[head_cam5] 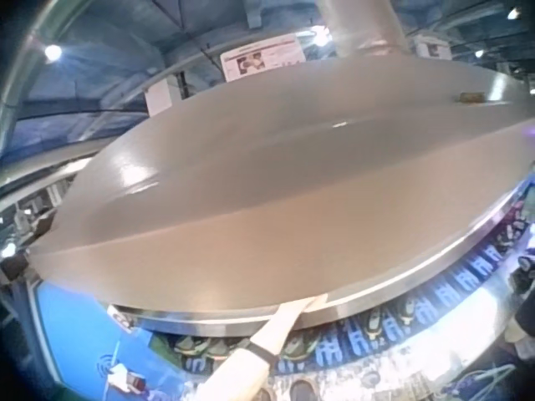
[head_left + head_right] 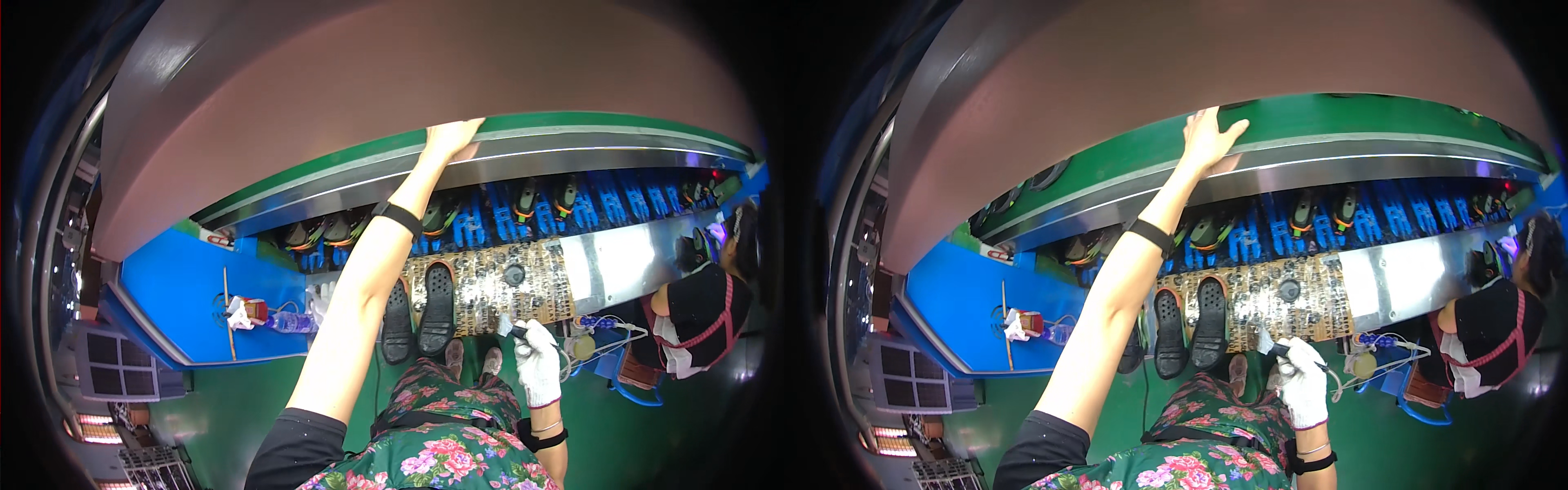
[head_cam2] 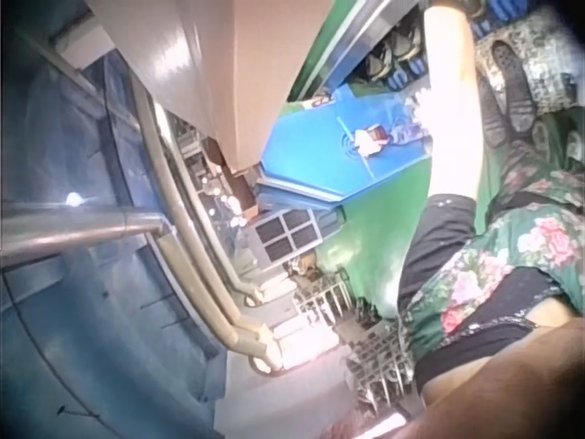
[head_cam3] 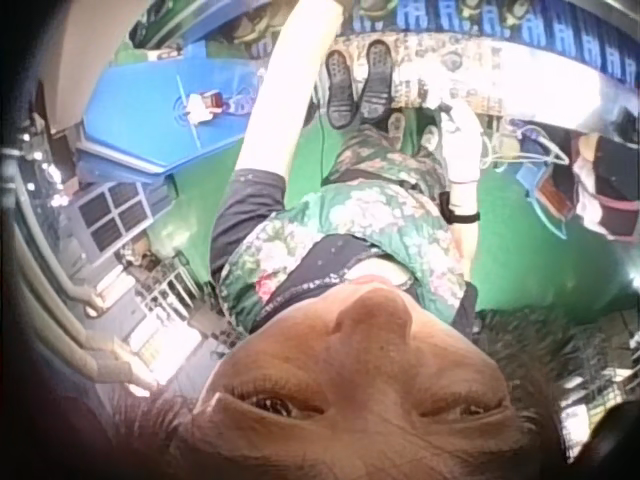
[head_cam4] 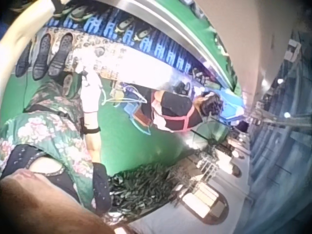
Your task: Applying adhesive or glue to the bottom of shoe soles using a brush on a manufacturing line.
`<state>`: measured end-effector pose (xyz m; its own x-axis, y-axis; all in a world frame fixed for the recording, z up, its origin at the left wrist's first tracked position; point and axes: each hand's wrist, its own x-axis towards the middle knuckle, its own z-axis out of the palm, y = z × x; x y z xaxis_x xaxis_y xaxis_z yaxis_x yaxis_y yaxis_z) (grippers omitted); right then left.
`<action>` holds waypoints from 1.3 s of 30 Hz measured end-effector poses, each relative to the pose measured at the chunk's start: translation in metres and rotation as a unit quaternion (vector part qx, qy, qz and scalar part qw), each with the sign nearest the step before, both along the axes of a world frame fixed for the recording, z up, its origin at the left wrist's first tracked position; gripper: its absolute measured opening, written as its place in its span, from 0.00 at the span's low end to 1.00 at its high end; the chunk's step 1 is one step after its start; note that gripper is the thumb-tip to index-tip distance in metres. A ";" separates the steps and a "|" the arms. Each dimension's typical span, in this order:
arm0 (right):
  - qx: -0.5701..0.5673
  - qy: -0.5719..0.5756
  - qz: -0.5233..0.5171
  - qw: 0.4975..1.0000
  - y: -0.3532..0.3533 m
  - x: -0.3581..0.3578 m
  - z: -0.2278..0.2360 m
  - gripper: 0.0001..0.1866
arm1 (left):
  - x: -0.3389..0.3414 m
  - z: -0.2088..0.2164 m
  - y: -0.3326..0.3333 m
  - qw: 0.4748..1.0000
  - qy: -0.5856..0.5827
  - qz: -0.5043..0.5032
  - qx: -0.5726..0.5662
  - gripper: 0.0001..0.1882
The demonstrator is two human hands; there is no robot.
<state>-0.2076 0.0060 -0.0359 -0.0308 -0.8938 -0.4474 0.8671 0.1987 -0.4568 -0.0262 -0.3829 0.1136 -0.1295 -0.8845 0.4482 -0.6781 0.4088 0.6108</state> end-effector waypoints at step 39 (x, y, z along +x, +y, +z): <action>-0.107 0.186 0.156 0.964 -0.034 0.024 0.147 0.15 | 0.056 -0.110 0.391 0.405 0.688 -0.281 0.532 0.65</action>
